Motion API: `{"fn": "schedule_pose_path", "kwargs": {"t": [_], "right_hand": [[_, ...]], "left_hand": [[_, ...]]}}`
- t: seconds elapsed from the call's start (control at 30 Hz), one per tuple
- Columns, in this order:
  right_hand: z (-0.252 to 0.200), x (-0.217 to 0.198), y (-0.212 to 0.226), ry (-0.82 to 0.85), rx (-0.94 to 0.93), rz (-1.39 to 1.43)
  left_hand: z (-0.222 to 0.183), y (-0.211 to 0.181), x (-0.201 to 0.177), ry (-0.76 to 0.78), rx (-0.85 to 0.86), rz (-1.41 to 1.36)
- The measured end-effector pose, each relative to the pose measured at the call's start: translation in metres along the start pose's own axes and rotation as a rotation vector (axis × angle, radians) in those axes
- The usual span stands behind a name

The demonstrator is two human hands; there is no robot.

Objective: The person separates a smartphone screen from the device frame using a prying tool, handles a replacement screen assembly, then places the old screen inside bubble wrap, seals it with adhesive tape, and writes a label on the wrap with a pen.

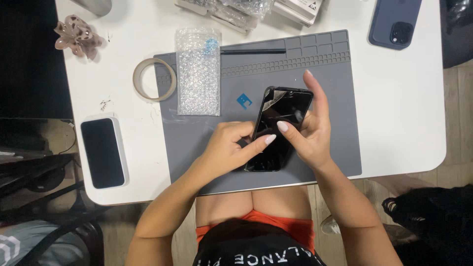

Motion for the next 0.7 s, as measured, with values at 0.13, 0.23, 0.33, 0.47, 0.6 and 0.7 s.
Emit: {"fn": "schedule_pose_path", "kwargs": {"t": [0.13,0.23,0.33,0.47,0.6,0.7], "right_hand": [[-0.007,-0.002,-0.011,0.022,0.036,0.019],[-0.013,0.001,-0.015,0.068,0.097,0.073],[-0.013,0.003,-0.013,0.078,0.124,0.062],[-0.014,-0.002,-0.009,0.096,0.115,0.072],[-0.014,-0.005,-0.008,0.099,0.134,0.076],[-0.020,-0.011,-0.014,0.115,0.160,0.118]], "left_hand": [[0.001,-0.002,-0.008,-0.065,0.056,0.058],[0.000,-0.004,-0.011,-0.104,0.120,0.007],[-0.002,0.003,-0.010,-0.089,0.150,-0.053],[-0.004,0.010,-0.006,-0.044,0.168,-0.139],[-0.003,-0.008,-0.005,-0.012,0.235,-0.243],[-0.006,-0.009,-0.005,0.006,0.253,-0.275]]}}
Point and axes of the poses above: each hand's wrist, its own z-axis towards the middle knuckle, its own x-axis out of the palm, y = z × x, the point moved 4 cm from there along z, towards the middle knuckle, and after that the axes turned 10 degrees about -x, right-handed, at the moved point
